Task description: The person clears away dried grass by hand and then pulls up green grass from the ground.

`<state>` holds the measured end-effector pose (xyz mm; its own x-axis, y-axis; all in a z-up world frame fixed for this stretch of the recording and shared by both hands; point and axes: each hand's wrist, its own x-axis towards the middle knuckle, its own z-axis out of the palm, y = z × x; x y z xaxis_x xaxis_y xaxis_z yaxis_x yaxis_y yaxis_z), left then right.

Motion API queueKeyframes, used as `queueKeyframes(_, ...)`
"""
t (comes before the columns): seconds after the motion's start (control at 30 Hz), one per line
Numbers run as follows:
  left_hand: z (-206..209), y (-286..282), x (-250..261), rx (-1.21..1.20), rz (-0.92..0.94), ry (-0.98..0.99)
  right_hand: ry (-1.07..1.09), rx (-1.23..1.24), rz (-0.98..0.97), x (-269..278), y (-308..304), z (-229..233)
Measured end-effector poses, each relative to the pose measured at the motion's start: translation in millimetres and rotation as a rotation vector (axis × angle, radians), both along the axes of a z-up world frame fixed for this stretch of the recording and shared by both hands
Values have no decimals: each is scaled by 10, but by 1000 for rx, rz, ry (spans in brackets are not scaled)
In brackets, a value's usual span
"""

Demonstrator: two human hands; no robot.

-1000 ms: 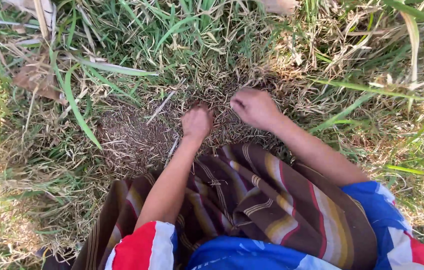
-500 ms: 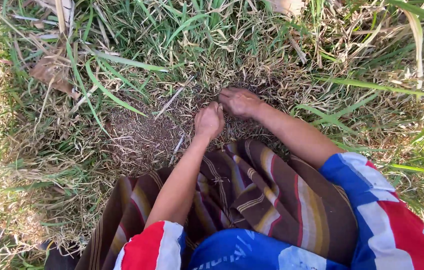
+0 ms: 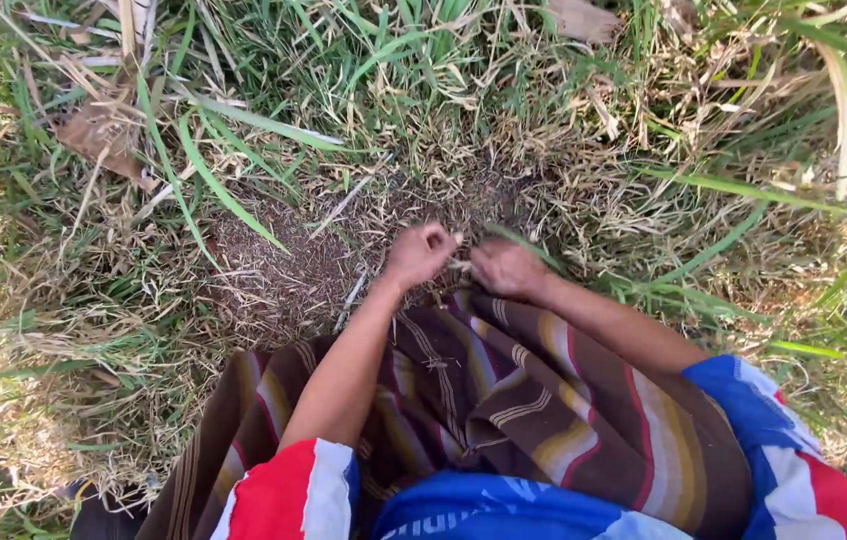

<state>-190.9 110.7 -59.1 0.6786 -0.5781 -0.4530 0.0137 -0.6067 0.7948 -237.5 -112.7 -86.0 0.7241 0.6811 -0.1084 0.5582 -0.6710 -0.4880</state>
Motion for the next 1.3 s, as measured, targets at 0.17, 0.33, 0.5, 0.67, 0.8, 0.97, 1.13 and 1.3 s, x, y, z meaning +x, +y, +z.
queueKeyframes(0.17,63,-110,221,143,435,-581,-255,77,-174,611,205,490)
queueKeyframes(0.33,-75,41,249,412,193,-380,-266,-135,-17,871,444,252)
queueKeyframes(0.5,-218,255,152,172,238,-732,-70,-93,81,876,485,255)
queueKeyframes(0.67,-208,287,42,96,323,-579,-1,47,-14,803,514,339)
queueKeyframes(0.8,-246,205,-55,127,433,-548,-163,98,-72,775,467,264)
queueKeyframes(0.97,-58,256,-38,32,608,-665,-71,-111,260,1102,621,212)
queueKeyframes(1.13,-534,306,-45,-83,1034,-482,-240,-114,376,1326,1044,23)
queueKeyframes(1.3,-618,484,249,246,971,-970,-105,-83,146,1415,1630,240)
